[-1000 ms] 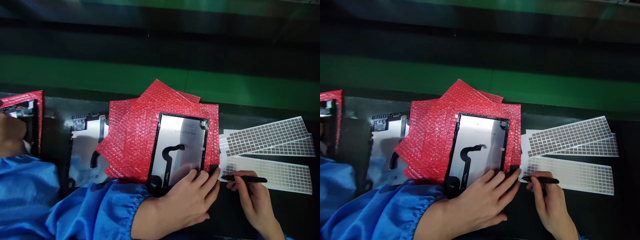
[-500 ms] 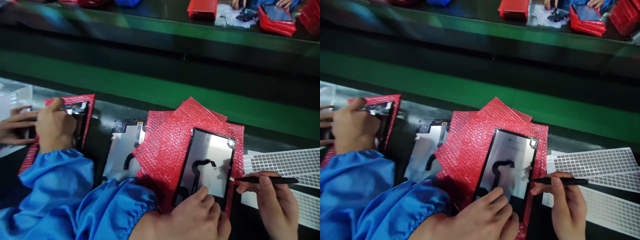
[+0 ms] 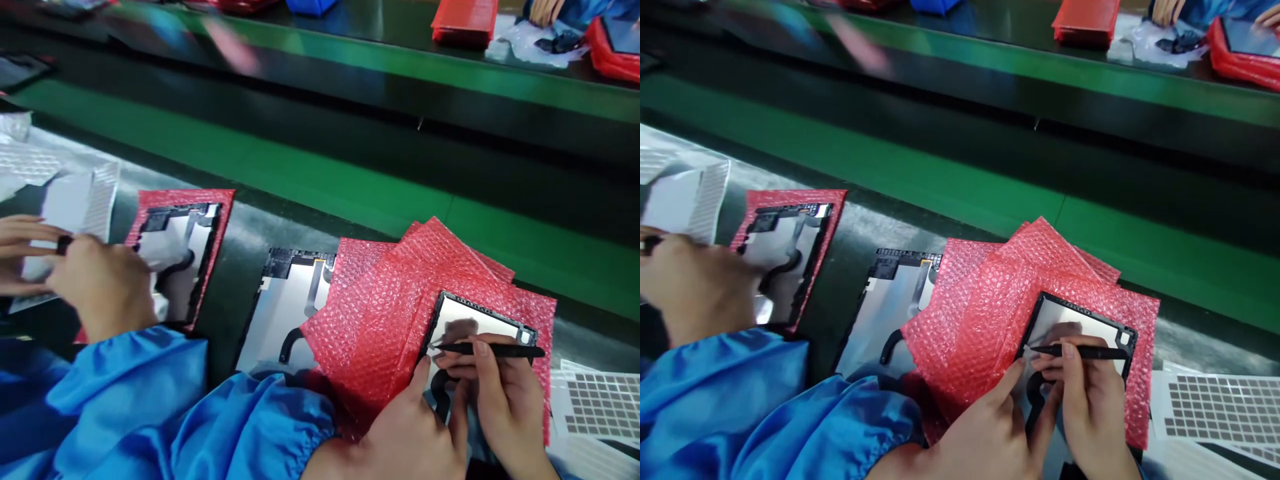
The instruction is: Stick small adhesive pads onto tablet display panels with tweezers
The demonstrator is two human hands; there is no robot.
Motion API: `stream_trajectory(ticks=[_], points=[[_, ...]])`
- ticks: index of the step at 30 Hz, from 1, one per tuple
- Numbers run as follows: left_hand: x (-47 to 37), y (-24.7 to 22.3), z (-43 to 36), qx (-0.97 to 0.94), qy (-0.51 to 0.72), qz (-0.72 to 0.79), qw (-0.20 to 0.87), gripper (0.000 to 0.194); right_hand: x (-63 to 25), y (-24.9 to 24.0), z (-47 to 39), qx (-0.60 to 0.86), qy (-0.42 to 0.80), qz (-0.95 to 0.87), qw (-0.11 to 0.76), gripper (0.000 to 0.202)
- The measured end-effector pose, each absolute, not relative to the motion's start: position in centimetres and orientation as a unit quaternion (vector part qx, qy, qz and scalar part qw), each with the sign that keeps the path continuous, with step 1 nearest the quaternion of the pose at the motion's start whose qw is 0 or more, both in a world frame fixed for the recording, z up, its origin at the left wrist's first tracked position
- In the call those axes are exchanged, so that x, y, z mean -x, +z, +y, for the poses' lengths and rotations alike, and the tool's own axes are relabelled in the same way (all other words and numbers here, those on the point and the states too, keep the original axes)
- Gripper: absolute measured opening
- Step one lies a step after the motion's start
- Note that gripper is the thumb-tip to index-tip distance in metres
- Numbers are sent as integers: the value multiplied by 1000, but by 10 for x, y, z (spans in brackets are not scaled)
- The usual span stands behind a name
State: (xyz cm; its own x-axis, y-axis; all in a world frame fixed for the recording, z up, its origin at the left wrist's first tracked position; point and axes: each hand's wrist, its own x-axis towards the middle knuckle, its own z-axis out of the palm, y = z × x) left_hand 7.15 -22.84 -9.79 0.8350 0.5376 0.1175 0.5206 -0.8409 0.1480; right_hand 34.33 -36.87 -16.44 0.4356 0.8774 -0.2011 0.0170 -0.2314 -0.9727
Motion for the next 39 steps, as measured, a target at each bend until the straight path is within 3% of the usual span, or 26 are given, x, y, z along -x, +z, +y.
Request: stream_trajectory(ticks=[5, 14, 24, 30, 33, 37, 39], points=[[-19, -84, -172, -952, 97, 285, 58, 57, -345, -167, -370, 678, 414, -329, 511, 25], [-184, -146, -331, -985, 98, 138, 27, 28, -344, -161, -363, 673, 395, -355, 515, 24], [-178, -151, -323, -988, 92, 118, 41, 26, -345, -164, -365, 680, 422, -324, 505, 29], [-183, -134, -312, -985, 59, 100, 126, 50, -352, -154, -364, 662, 420, -243, 571, 41], [-173, -119, -307, -967, 36, 187, 167, 29, -369, -153, -384, 641, 381, -233, 625, 35], [-157, -118, -305, -857, -50, 464, 219, 25, -393, -170, -420, 654, 351, -209, 637, 39], [-154, -124, -304, -821, -57, 505, 260, 19, -400, -185, -434, 660, 358, -202, 628, 45]])
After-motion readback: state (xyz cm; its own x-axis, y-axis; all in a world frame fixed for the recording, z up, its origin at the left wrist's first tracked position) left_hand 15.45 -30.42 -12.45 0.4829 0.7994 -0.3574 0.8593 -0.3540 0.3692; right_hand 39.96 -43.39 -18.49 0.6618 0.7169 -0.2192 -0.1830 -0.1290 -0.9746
